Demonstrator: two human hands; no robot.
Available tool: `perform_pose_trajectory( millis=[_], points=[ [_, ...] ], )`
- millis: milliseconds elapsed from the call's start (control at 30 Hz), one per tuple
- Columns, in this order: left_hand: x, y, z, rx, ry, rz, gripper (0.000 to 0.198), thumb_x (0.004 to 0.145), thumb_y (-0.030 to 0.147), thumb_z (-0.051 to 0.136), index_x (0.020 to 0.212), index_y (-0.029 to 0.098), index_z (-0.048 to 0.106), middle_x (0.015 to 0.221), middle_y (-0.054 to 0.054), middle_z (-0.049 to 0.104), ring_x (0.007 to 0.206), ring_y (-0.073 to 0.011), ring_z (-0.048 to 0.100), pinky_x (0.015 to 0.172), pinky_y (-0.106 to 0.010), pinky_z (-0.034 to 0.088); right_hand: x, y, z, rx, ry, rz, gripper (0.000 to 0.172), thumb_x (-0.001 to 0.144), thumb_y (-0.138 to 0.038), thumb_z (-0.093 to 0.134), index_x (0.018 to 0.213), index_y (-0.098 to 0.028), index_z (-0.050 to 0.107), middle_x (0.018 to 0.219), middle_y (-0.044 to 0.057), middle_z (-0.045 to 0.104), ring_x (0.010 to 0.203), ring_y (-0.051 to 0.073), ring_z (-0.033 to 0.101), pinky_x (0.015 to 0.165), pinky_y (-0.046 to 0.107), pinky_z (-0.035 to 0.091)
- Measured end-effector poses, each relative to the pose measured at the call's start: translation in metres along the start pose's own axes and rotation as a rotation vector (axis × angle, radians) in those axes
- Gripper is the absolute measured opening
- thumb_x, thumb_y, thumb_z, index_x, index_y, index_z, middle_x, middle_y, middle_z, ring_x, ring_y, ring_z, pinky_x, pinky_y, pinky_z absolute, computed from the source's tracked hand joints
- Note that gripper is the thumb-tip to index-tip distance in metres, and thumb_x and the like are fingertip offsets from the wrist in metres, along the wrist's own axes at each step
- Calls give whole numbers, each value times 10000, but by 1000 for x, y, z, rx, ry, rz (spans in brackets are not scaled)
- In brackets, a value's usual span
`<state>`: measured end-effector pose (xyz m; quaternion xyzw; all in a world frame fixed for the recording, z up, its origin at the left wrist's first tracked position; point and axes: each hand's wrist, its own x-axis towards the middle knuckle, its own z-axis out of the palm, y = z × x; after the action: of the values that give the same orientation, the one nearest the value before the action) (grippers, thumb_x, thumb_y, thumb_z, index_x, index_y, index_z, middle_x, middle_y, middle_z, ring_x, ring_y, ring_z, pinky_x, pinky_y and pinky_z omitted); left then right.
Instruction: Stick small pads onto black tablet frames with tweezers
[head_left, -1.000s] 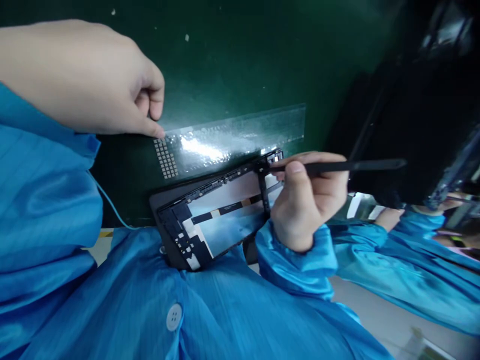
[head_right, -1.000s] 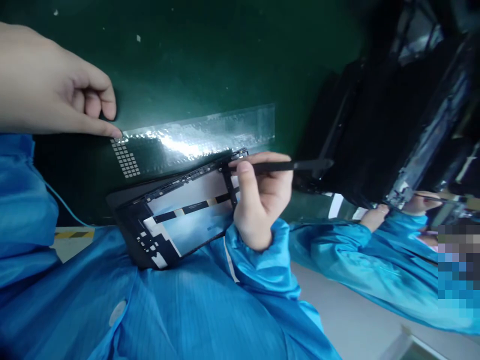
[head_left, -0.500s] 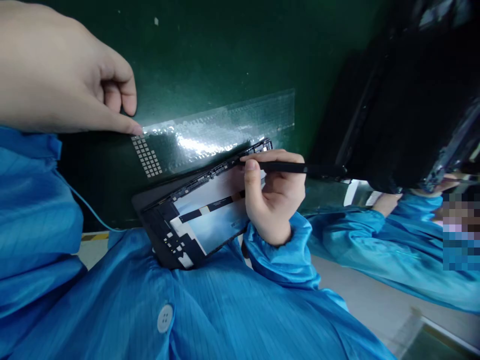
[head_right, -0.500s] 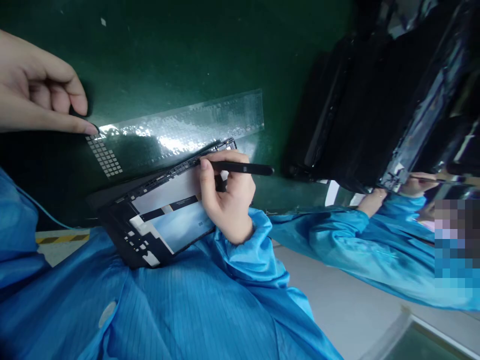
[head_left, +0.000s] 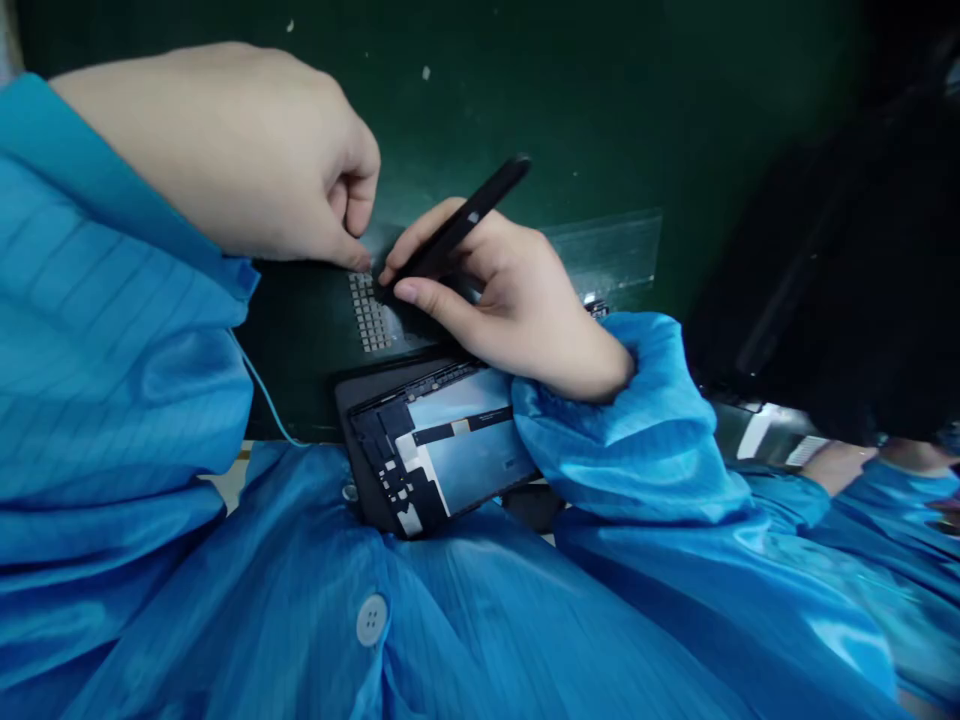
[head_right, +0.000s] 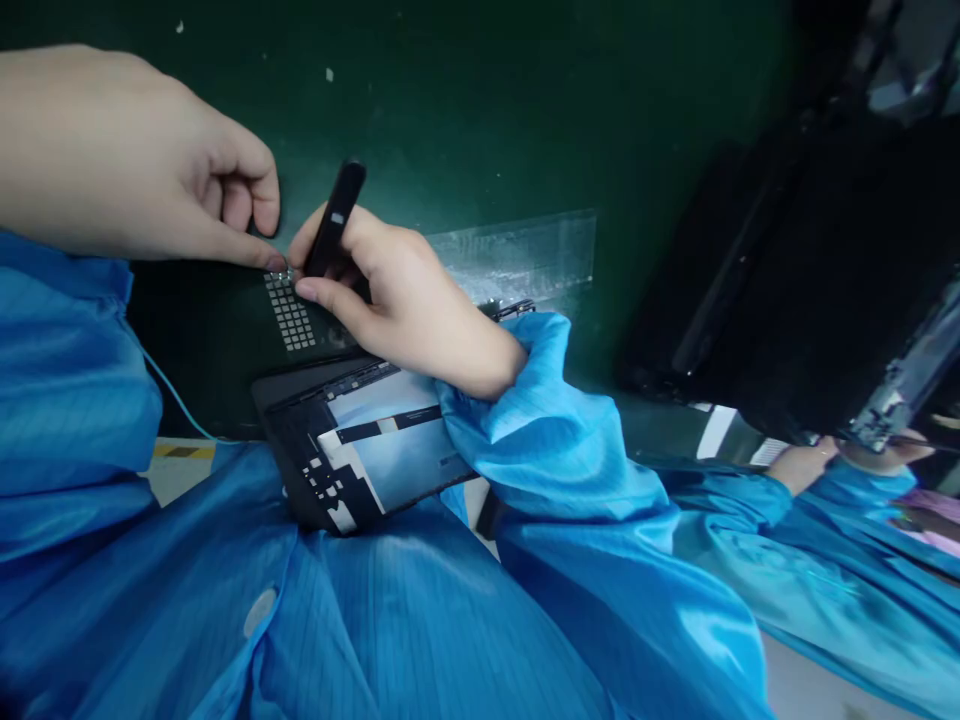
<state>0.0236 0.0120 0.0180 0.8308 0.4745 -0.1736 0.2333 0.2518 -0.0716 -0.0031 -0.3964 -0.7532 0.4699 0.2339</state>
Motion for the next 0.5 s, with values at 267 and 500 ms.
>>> perform_pose_trajectory(
  millis=[267,500],
  points=[
    [2,3,2,5,37,13,727,690,576,722,1078,-33,808,902,103,705,1337,-463,657,981,-727,491,-2,-8,0,34,29,67,135,989,-334,874,1092,-315,789,1095,-26,829,1046,169,802,977,292,680],
    [11,-23,11,-1,30,38,694,756,659,769,954,-5,798,897,90,711,1304,-468,737,1068,-791,518,-15,-8,-11,491,183,103,289,925,-462,931,1008,-240,765,989,-44,854,869,108,802,861,276,683]
  ],
)
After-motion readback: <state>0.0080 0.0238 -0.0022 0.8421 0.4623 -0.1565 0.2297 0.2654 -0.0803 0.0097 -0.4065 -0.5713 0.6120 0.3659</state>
